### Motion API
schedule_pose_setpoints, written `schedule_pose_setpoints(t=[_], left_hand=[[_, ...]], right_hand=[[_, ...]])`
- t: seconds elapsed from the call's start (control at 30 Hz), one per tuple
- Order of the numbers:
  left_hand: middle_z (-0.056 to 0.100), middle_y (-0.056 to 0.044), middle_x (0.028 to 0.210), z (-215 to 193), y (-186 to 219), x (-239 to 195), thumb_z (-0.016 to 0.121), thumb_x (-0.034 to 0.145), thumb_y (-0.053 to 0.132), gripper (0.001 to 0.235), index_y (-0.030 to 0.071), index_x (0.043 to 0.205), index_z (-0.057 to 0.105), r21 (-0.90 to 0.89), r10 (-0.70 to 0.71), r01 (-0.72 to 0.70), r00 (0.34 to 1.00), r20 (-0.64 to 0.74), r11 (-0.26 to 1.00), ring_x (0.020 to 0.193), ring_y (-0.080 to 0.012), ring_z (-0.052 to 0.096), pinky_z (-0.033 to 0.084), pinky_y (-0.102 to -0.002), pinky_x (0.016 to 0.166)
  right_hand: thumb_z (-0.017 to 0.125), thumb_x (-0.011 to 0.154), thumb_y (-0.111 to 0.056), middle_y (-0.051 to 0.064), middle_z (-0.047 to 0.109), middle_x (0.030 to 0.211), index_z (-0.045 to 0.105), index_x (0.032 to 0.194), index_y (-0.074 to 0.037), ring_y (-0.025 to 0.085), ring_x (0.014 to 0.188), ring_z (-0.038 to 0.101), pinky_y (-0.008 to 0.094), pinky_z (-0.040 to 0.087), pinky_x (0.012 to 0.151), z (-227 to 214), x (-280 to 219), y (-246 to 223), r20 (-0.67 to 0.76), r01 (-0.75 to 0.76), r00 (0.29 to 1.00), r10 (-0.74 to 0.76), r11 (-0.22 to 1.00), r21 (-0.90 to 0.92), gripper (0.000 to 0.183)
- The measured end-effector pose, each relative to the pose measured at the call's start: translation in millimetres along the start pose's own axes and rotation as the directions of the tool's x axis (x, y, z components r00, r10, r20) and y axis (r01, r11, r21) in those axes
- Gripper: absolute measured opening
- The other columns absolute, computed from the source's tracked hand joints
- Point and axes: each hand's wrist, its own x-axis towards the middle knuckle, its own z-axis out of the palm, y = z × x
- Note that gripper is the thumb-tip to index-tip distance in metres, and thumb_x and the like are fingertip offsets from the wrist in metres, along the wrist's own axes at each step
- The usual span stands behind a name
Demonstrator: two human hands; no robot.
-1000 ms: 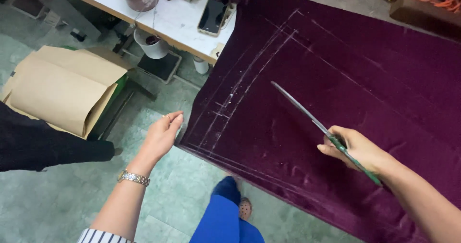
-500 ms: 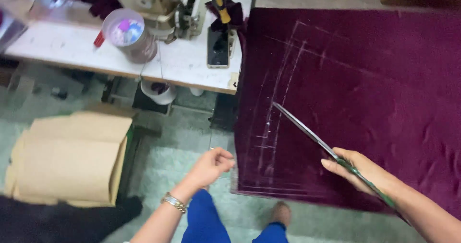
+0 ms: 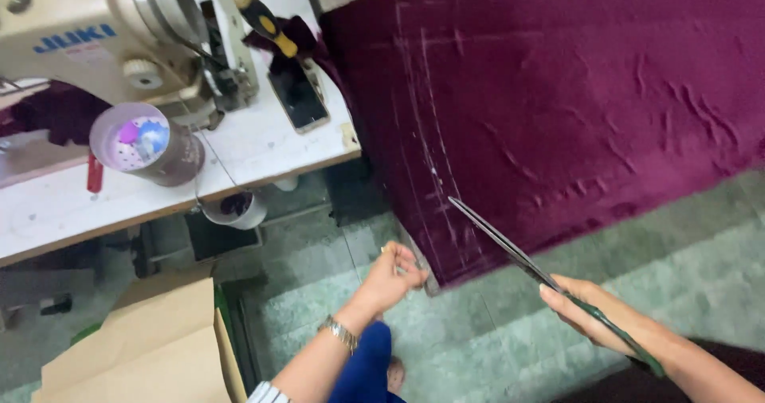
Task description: Cutting a garment pattern from purple velvet fabric using large tailor's scissors on a cutting table.
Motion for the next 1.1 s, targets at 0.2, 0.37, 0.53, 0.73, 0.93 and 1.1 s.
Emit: schedule_pose_setpoints(t=[0.2,0.37,0.53,0.73,0.93,1.1], left_hand=[[0.058,0.0,0.081,3.4,-37.5,30.3,0.073,0.074,0.016,0.035,0.015,0.095,0.045,0.101,0.192,-0.184,0.979,-0.066,0.978,0.067,-0.0091,0.058,0.048,-0.026,0.062],[0.06,-0.006,0.077,3.3,15.8,-14.6,0.065,0.08,0.011,0.031,0.01,0.1,0.041,0.04,0.016,-0.018,0.999,0.042,0.999,0.069,-0.016,0.065,0.05,-0.029,0.072],[0.058,-0.004,0.08,2.1,23.5,-17.1,0.066,0.08,0.008,0.031,0.012,0.097,0.04,0.102,-0.041,0.032,0.996,0.081,0.994,0.07,-0.0163,0.066,0.051,-0.03,0.068],[0.049,-0.004,0.087,2.5,38.5,-20.5,0.072,0.082,0.013,0.034,0.012,0.094,0.04,0.074,-0.089,0.083,0.992,0.089,0.994,0.072,-0.0181,0.066,0.057,-0.03,0.074],[0.057,-0.002,0.082,-1.7,37.2,-18.4,0.072,0.084,0.017,0.034,0.015,0.095,0.04,0.146,-0.11,0.093,0.987,0.115,0.985,0.071,-0.0181,0.07,0.054,-0.031,0.075],[0.056,0.005,0.084,-1.5,58.2,-36.3,0.071,0.083,0.034,0.032,0.017,0.096,0.047,0.339,-0.204,0.182,0.979,0.03,0.923,0.069,-0.0134,0.073,0.048,-0.026,0.073]], right_hand=[[0.049,0.102,-0.037,0.002,0.034,0.066,0.043,0.078,-0.01,0.013,0.052,0.029,0.028,0.021,0.043,57.9,-40.2,55.8,0.105,-0.096,0.993,0.057,0.906,0.413,0.037],[0.044,0.095,-0.043,0.001,0.038,0.073,0.069,0.099,-0.007,0.013,0.061,0.032,0.026,0.028,0.053,87.1,-74.7,53.5,0.212,-0.334,0.942,0.259,0.785,0.522,0.044],[0.044,0.096,-0.041,0.002,0.036,0.073,0.063,0.096,-0.004,0.012,0.058,0.029,0.026,0.028,0.05,109.0,-86.5,56.6,0.264,-0.259,0.957,0.124,0.775,0.576,0.041],[0.04,0.098,-0.039,0.001,0.044,0.077,0.061,0.094,-0.008,0.011,0.059,0.032,0.024,0.032,0.051,126.6,-81.9,52.2,0.233,-0.236,0.966,0.115,0.761,0.605,0.038],[0.044,0.092,-0.048,-0.006,0.05,0.09,0.064,0.101,-0.022,0.009,0.083,0.049,0.025,0.045,0.084,125.1,-84.2,21.5,0.3,-0.509,0.861,0.41,0.693,0.511,0.034],[0.039,0.077,-0.064,-0.013,0.029,0.158,0.027,0.15,-0.037,0.013,0.144,0.04,0.039,0.046,0.114,128.6,-69.9,5.0,0.344,-0.565,0.824,0.45,0.696,0.443,0.078]])
